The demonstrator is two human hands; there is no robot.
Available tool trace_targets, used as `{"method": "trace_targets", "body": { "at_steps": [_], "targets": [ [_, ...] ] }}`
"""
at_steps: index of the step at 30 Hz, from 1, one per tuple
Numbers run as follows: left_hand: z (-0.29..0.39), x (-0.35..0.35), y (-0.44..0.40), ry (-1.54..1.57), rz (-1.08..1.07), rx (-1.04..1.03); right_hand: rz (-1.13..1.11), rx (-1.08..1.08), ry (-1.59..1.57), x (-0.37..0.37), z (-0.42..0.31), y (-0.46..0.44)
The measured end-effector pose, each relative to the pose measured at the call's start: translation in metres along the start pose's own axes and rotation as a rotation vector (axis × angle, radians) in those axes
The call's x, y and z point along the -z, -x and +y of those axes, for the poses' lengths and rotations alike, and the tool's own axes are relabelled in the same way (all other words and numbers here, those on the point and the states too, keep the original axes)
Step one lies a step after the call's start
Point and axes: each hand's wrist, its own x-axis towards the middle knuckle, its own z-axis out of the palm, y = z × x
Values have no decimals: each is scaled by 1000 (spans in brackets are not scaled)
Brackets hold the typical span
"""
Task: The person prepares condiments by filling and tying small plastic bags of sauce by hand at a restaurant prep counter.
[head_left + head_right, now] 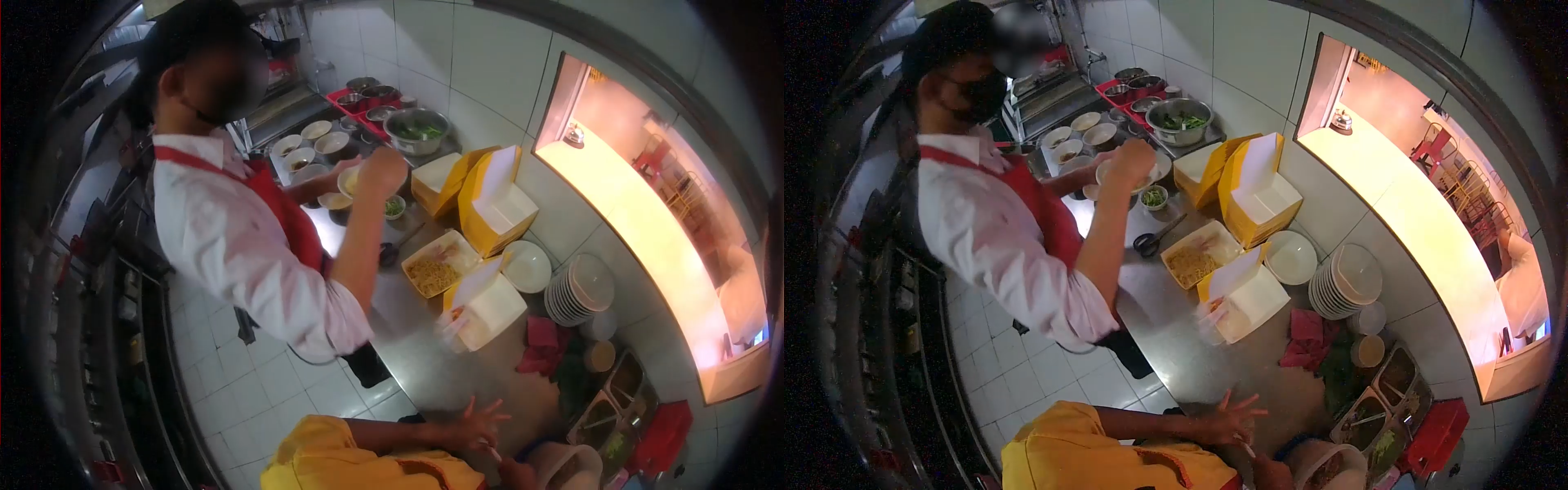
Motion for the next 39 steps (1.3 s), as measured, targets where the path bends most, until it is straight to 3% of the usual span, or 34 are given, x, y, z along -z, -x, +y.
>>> {"method": "trace_targets", "body": {
  "at_steps": [2, 6, 8, 9, 11, 12, 14, 15, 17, 18, 20, 23, 24, 26, 27, 29, 32, 36, 39],
  "targets": [
    [4, -9, 11, 162, 39, -61, -57, -36, -46, -1, 9, -2],
    [9, 6, 6, 177, 3, -56, -156, -27, -168, 7, 23, -5],
    [18, 16, 1, 243, 20, 17, -60, -432, -987, 14, 9, -4],
    [20, 17, 0, 269, -23, -1, 5, -194, -718, 4, 24, -8],
    [21, 16, -3, 263, 157, -17, 3, -201, -765, 4, 21, -2],
    [25, 15, -5, 286, 93, -66, -49, -397, -1098, 14, 14, -5],
    [32, 22, -11, 100, 198, -2, 267, -194, -115, 23, -20, -1],
    [34, 22, -16, 114, 169, -38, 300, -228, -119, 27, -34, 1],
    [35, 22, -23, -22, 170, 44, 803, 203, 538, 30, -55, 4],
    [35, 21, -26, -23, 164, 45, 804, 199, 533, 27, -61, 4],
    [36, 20, -29, 91, 164, -1, 620, 309, 805, 23, -71, 6],
    [34, 11, -20, 29, 66, -8, 471, 188, 529, -12, -40, -6],
    [35, 12, -14, 5, 46, 1, 454, 241, 527, -14, -34, -5],
    [39, 10, 0, 83, -67, -12, 155, 220, 458, -12, -22, -4],
    [39, 6, 9, 76, -42, 21, 133, 256, 458, -10, -28, 0],
    [43, 2, 14, 18, -100, -82, -4, 192, 499, 5, -40, 12],
    [60, 5, 19, 49, -81, -52, 13, 441, 518, 18, -35, 21],
    [80, 5, 32, 128, 56, -20, -165, 387, 279, 25, -1, 20],
    [100, 16, 42, 199, 102, -19, -177, 504, 83, 37, -15, 24]
  ]
}}
